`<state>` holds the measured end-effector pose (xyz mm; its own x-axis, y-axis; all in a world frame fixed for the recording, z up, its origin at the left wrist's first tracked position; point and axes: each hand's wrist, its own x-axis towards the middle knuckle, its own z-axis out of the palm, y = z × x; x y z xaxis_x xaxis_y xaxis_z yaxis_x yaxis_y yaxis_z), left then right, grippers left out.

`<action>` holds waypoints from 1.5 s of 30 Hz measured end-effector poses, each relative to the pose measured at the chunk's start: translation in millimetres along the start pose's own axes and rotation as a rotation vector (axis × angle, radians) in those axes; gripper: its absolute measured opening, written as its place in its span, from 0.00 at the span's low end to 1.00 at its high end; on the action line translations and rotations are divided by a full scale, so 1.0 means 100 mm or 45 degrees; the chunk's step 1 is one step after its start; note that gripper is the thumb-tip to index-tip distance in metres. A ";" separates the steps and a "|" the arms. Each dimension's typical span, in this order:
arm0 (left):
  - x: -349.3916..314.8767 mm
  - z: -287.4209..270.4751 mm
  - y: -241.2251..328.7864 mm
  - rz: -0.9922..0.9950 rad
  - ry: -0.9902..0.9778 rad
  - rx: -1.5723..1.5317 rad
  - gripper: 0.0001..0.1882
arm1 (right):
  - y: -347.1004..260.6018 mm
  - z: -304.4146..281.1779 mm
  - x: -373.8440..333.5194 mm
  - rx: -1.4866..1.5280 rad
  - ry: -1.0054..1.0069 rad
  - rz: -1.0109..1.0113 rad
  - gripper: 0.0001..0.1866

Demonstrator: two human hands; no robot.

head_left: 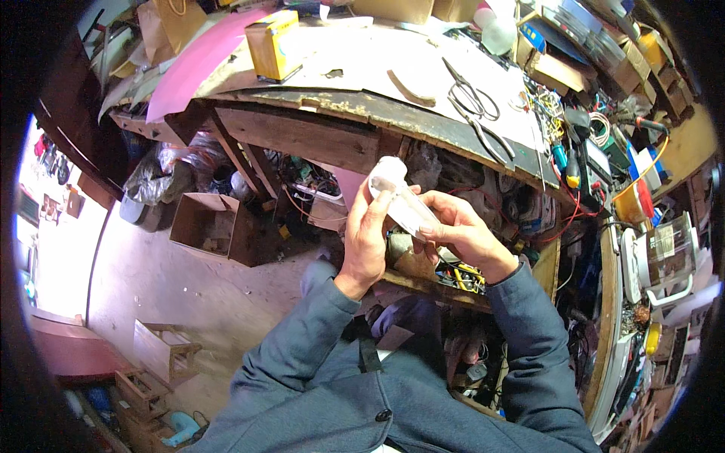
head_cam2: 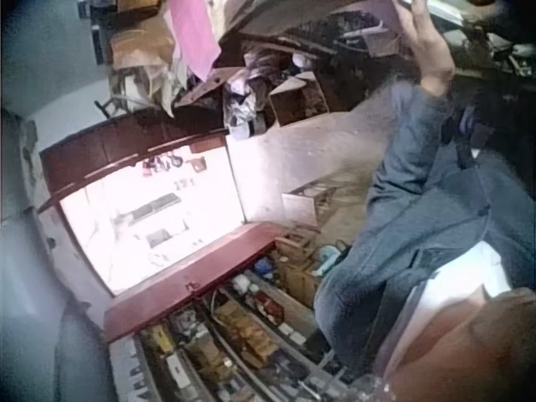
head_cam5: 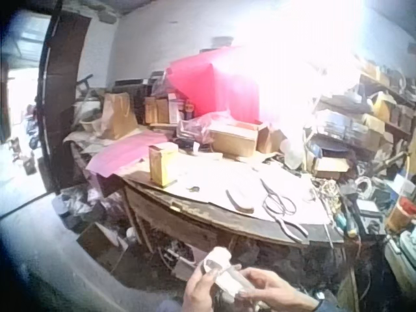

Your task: The person assembles a small white electronic device by hand, inserting a cylindrical component and connecting red and black wires. They then place the assembled unit into a black zippered pouch.

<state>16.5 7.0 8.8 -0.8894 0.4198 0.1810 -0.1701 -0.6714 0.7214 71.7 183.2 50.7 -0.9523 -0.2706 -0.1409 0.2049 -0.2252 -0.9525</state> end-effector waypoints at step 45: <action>0.05 -0.05 -0.17 -0.082 0.049 0.014 0.27 | -1.15 -0.42 0.55 -1.448 1.071 -0.595 0.28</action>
<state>13.2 17.2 -6.0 -0.8923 0.4383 0.1083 -0.2232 -0.6367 0.7381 -13.6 233.6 141.5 -0.8099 0.3137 0.4956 -0.0524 0.8029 -0.5938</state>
